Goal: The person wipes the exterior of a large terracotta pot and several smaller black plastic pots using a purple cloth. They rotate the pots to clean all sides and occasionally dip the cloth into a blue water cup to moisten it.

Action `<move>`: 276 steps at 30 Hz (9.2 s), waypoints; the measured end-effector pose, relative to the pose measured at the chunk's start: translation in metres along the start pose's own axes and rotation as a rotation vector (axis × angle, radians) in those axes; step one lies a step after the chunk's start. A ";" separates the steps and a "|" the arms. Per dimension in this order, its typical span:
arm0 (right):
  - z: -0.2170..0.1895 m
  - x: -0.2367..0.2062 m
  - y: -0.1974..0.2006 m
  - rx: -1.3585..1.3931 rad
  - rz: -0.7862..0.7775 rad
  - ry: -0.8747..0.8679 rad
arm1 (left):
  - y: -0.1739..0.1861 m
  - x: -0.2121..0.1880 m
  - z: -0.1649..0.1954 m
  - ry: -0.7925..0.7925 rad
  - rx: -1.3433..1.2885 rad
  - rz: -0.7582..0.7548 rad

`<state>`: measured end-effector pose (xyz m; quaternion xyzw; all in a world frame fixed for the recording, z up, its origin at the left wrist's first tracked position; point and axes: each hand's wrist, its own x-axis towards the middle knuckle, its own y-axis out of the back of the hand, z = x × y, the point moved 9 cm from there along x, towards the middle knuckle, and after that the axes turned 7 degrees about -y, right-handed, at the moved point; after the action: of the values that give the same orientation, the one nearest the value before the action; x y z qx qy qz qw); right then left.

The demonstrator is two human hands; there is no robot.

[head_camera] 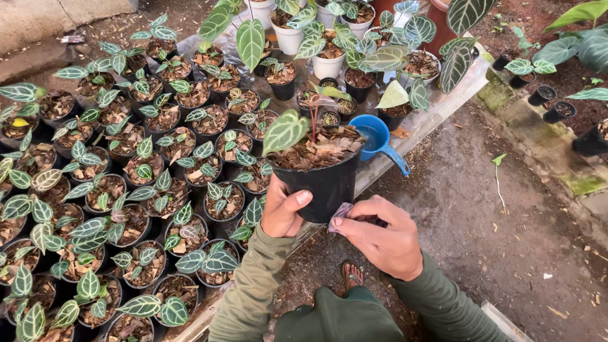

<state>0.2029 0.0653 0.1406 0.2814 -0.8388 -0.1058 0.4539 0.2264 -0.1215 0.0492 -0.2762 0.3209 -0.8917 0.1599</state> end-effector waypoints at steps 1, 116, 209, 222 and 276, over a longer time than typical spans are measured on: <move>0.001 0.000 -0.003 0.033 -0.058 0.009 | -0.001 0.000 0.001 -0.005 -0.009 -0.010; -0.003 0.016 0.040 -0.295 0.475 -0.173 | -0.067 -0.015 0.021 -0.251 0.541 0.027; 0.216 0.107 0.120 0.168 0.319 -0.095 | -0.085 0.128 -0.094 -0.380 0.536 0.191; 0.173 0.096 0.112 0.079 0.239 0.093 | -0.105 0.118 -0.098 -0.498 0.889 0.300; 0.309 0.054 0.059 1.084 -0.354 -0.803 | -0.076 0.119 -0.106 -0.446 0.618 0.204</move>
<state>-0.0965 0.0589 0.0296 0.5401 -0.8176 0.1595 -0.1201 0.0603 -0.0686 0.0778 -0.3687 0.0204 -0.8440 0.3890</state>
